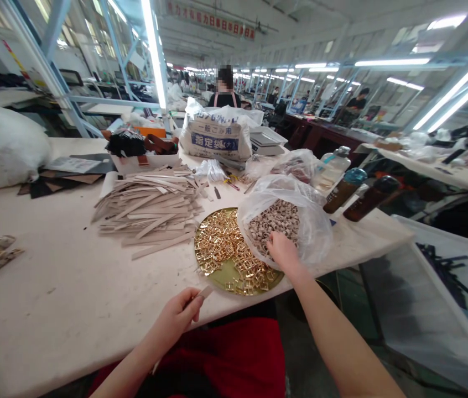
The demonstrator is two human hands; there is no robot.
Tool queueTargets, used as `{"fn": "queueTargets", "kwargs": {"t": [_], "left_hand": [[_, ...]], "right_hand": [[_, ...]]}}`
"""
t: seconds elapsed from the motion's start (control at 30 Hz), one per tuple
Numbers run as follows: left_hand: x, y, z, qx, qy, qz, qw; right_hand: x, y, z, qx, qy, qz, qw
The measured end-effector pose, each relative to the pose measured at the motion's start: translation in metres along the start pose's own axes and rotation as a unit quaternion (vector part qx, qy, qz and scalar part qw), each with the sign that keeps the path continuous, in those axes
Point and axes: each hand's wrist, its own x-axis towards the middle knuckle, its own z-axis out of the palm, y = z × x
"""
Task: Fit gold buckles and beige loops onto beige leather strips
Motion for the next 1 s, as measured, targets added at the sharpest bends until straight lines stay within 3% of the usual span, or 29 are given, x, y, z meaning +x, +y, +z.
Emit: {"fn": "queueTargets", "kwargs": {"t": [0.1, 0.2, 0.27, 0.33, 0.43, 0.5, 0.6, 0.7, 0.87, 1.0], "left_hand": [[-0.003, 0.001, -0.001, -0.013, -0.02, -0.004, 1.0], [-0.006, 0.005, -0.005, -0.026, -0.023, -0.022, 0.999], [-0.005, 0.009, -0.007, -0.041, -0.012, -0.03, 0.999], [-0.001, 0.016, -0.006, -0.062, 0.005, -0.028, 0.998], [0.007, 0.022, -0.001, -0.088, 0.034, -0.014, 0.995], [0.01, 0.022, 0.001, -0.085, 0.048, -0.005, 0.995], [0.006, 0.016, 0.0, -0.058, 0.063, -0.006, 0.996], [-0.003, 0.011, -0.005, -0.034, 0.07, -0.014, 0.997], [-0.01, 0.013, -0.013, 0.017, 0.031, 0.002, 0.999], [-0.014, 0.02, -0.015, 0.023, 0.012, 0.027, 0.999]], "right_hand": [[0.009, 0.009, 0.008, 0.0, -0.014, 0.009, 1.0], [0.001, 0.007, 0.006, 0.025, -0.002, 0.003, 1.0], [-0.013, -0.003, 0.002, 0.058, -0.006, -0.015, 0.998], [-0.034, -0.022, 0.001, 0.157, -0.064, -0.048, 0.984], [-0.071, -0.061, 0.006, 0.4, -0.205, -0.074, 0.89], [-0.092, -0.085, 0.012, 0.491, -0.247, -0.049, 0.834], [-0.111, -0.106, 0.019, 0.541, -0.263, 0.008, 0.799], [-0.118, -0.11, 0.024, 0.549, -0.275, 0.031, 0.789], [-0.125, -0.108, 0.03, 0.504, -0.268, -0.006, 0.821], [-0.13, -0.111, 0.036, 0.525, -0.286, 0.014, 0.801]]}}
